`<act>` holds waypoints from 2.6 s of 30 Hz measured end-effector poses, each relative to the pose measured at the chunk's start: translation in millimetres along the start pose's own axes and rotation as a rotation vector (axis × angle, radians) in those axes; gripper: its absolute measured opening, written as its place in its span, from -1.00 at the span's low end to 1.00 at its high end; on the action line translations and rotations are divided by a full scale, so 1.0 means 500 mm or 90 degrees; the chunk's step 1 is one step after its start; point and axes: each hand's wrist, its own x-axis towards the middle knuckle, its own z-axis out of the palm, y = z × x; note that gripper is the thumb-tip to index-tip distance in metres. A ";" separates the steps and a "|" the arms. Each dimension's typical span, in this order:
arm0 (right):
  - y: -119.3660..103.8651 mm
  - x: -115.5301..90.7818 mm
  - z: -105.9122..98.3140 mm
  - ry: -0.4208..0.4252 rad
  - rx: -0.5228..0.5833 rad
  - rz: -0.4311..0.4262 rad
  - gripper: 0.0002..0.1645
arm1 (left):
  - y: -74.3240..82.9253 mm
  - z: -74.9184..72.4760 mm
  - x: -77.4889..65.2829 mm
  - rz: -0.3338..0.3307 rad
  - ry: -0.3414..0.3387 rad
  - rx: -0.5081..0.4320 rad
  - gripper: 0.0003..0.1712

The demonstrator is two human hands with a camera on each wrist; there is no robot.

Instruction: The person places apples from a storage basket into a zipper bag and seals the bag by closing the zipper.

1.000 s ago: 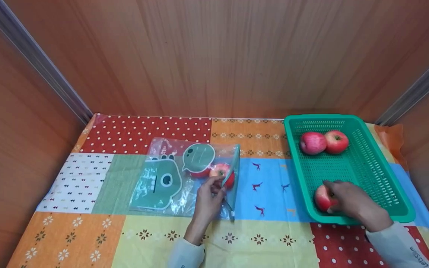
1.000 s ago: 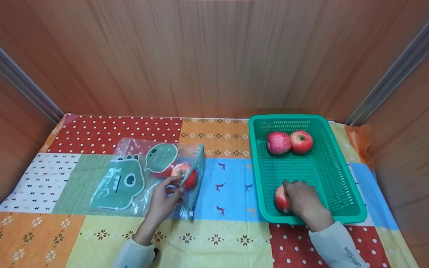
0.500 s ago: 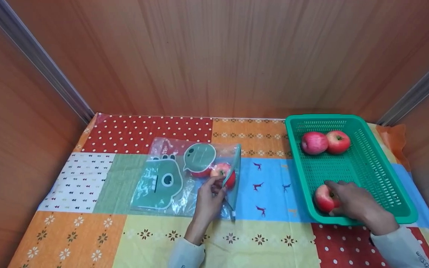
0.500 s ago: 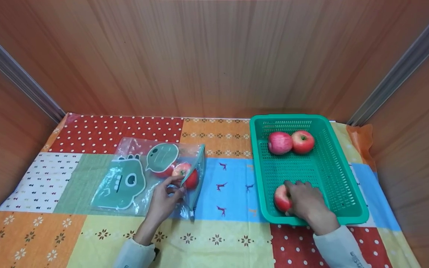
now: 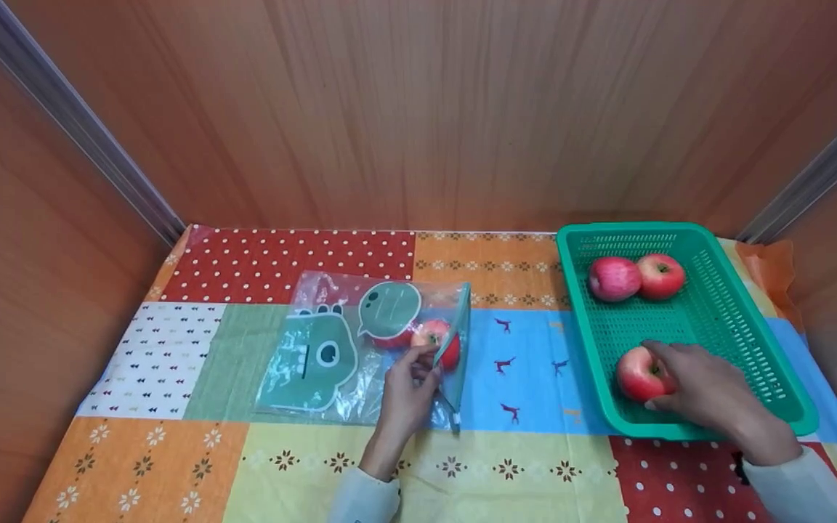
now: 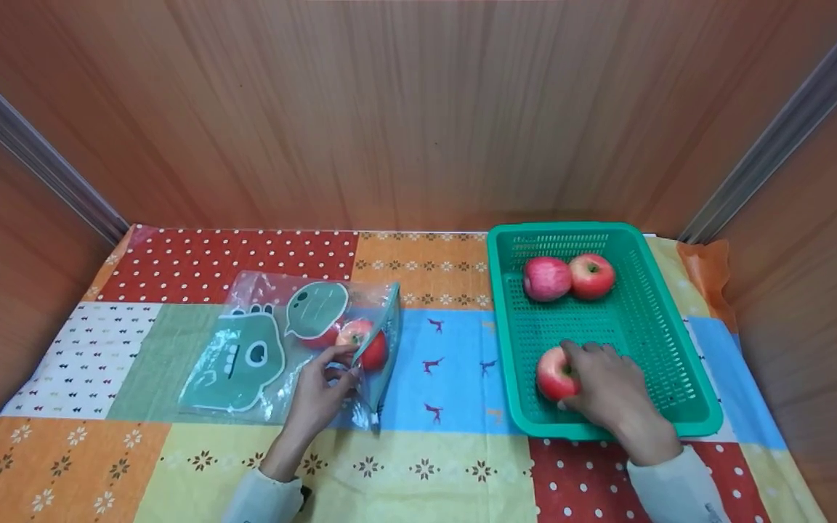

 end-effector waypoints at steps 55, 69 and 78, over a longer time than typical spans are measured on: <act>-0.297 0.053 0.034 0.173 -0.015 -0.095 0.19 | -0.001 0.000 0.002 0.016 0.008 -0.009 -0.63; -0.339 0.097 0.122 0.137 0.046 -0.050 0.12 | 0.000 0.002 0.000 -0.003 0.004 -0.008 -0.62; -0.345 0.122 0.151 0.140 0.071 -0.035 0.08 | 0.000 0.003 0.000 -0.002 0.007 0.001 -0.60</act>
